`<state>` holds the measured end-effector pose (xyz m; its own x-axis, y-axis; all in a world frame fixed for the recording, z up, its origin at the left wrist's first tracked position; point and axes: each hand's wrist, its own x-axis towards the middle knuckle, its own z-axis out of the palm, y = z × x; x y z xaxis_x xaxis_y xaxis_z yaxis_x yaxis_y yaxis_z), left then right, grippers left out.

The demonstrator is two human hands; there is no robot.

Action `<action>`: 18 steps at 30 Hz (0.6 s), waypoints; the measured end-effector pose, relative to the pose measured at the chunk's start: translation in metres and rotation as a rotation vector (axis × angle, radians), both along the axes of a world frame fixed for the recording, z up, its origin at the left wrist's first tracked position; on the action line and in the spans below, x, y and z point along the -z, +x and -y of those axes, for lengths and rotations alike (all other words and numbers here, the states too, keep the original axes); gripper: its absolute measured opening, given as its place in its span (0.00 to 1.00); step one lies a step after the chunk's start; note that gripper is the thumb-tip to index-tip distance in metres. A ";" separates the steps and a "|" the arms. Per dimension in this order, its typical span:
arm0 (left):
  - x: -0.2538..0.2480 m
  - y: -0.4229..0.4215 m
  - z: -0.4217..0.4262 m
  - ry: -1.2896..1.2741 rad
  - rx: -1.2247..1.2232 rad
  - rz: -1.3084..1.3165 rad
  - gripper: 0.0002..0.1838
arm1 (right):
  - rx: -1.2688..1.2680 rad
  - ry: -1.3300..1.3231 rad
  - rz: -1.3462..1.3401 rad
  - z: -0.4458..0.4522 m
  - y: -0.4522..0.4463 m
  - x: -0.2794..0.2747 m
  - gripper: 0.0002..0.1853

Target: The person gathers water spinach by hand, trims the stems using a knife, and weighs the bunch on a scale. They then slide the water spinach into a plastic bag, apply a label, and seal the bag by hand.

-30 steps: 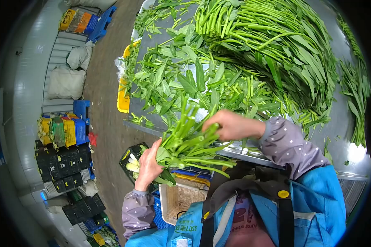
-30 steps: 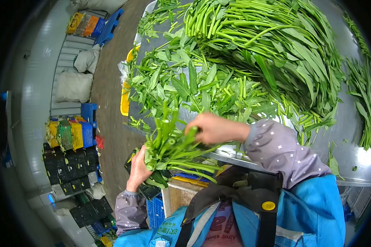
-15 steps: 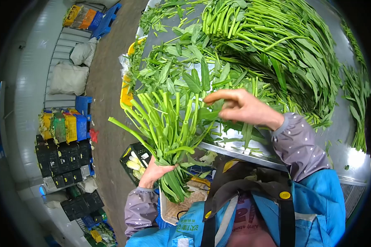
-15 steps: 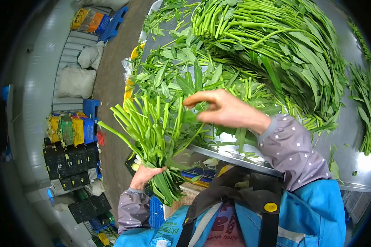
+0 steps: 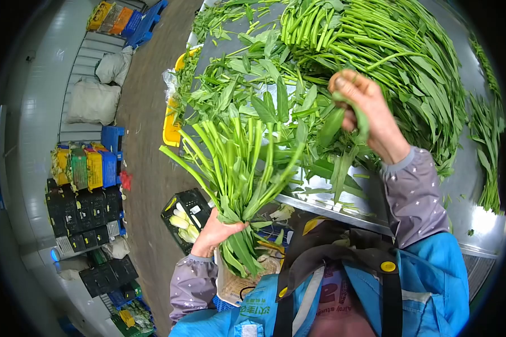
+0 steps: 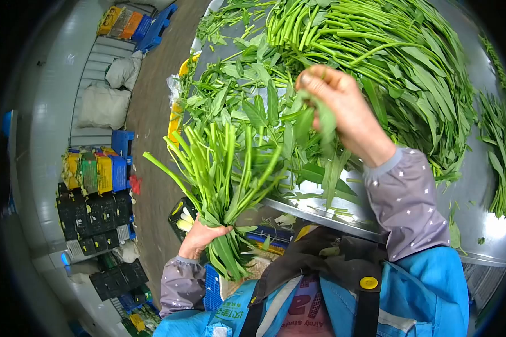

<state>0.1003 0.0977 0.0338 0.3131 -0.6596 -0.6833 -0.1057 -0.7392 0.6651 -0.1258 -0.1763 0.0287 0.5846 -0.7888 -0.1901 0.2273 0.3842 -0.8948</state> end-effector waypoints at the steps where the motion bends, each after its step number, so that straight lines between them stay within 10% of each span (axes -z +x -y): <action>1: 0.002 0.000 -0.001 -0.028 0.010 0.005 0.26 | -0.034 0.020 0.121 0.004 -0.001 -0.003 0.11; 9: 0.021 0.002 0.003 -0.087 0.190 0.159 0.29 | -0.337 -0.518 -0.304 -0.054 0.054 0.028 0.18; 15: 0.017 -0.005 0.007 -0.092 0.224 0.233 0.25 | -0.495 -0.080 -0.282 -0.036 0.042 0.025 0.09; 18: 0.017 0.002 0.001 -0.084 0.118 0.030 0.28 | -0.159 0.020 0.259 0.000 0.017 0.035 0.12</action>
